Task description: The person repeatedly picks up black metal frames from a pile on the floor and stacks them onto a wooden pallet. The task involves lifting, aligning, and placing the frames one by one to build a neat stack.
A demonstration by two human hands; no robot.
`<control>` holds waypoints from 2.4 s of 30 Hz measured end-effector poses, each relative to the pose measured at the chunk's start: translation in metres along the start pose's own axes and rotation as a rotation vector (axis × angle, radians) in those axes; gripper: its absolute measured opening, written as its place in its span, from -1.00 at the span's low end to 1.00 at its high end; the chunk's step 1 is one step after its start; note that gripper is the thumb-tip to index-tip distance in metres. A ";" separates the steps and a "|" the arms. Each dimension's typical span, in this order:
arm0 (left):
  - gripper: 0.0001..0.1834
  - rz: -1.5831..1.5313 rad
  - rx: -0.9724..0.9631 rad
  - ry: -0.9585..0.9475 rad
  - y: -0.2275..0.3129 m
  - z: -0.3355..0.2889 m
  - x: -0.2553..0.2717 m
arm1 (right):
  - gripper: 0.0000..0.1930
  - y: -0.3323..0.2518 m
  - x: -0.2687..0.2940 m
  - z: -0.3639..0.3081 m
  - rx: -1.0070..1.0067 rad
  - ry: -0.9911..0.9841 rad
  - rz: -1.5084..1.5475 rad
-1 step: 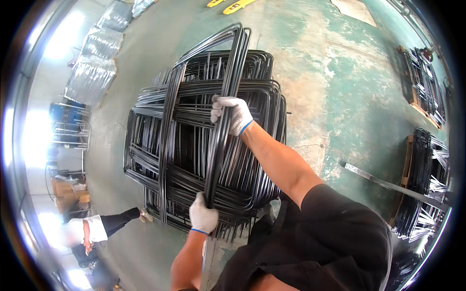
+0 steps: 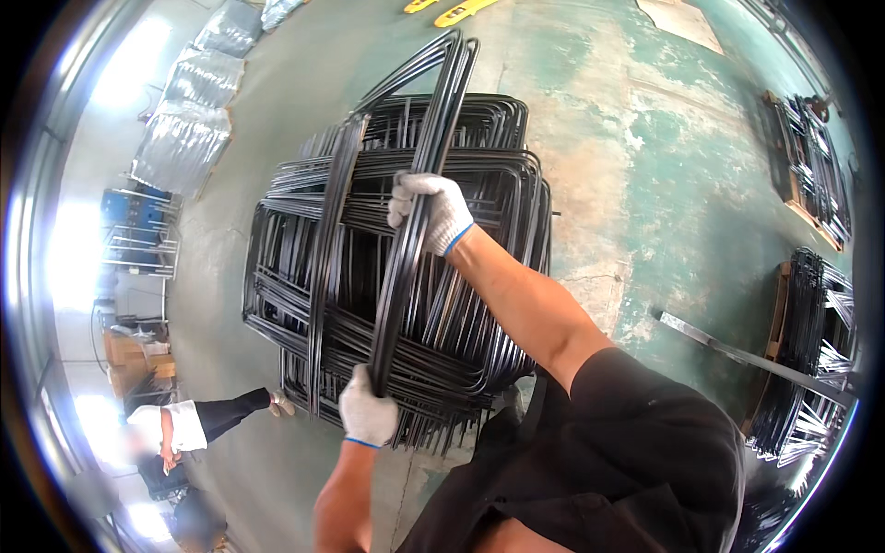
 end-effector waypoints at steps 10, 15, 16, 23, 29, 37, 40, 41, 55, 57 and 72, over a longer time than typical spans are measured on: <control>-0.68 0.387 -0.469 0.698 0.018 -0.039 0.257 | -0.72 0.060 -0.281 -0.100 0.157 -0.422 -0.160; -0.59 0.324 -0.793 0.809 0.081 -0.052 0.300 | -0.83 0.094 -0.347 -0.230 0.618 -0.722 -0.428; -0.55 0.294 -0.895 0.816 0.098 -0.056 0.301 | -0.85 0.116 -0.346 -0.249 0.674 -0.751 -0.570; -0.50 0.094 -1.347 0.978 0.222 -0.087 0.282 | -0.88 0.174 -0.359 -0.419 1.202 -0.617 -1.186; -0.51 -0.134 -1.547 0.980 0.337 -0.140 0.252 | -0.79 0.192 -0.372 -0.602 2.597 0.226 -1.755; -0.64 -0.689 -1.505 0.213 0.407 -0.128 0.098 | -0.92 0.221 -0.398 -0.725 2.502 0.403 -1.347; -0.67 -0.766 -1.459 0.067 0.425 -0.134 0.061 | -0.81 0.212 -0.427 -0.736 2.169 0.491 -1.234; -0.68 -0.780 -1.450 0.049 0.427 -0.138 0.053 | -0.78 0.202 -0.440 -0.733 2.285 0.722 -1.301; -0.84 -1.174 -0.986 -0.443 0.379 -0.058 -0.081 | -0.90 0.218 -0.475 -0.829 2.931 1.754 -1.230; -0.84 -1.142 -0.992 -0.548 0.374 -0.060 -0.100 | -0.92 0.235 -0.461 -0.862 3.066 1.798 -1.086; -0.83 -0.971 -0.920 -0.894 0.335 -0.076 -0.218 | -0.73 0.379 -0.352 -1.007 3.332 2.375 -0.235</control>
Point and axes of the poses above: each hand's wrist, its own z-axis towards the middle knuckle, its own x-axis out of the back of the hand, y = z × x, the point moved 5 cm from there along z, towards the middle knuckle, and after that the axes turned 13 degrees about -x, right-handed, at the moved point
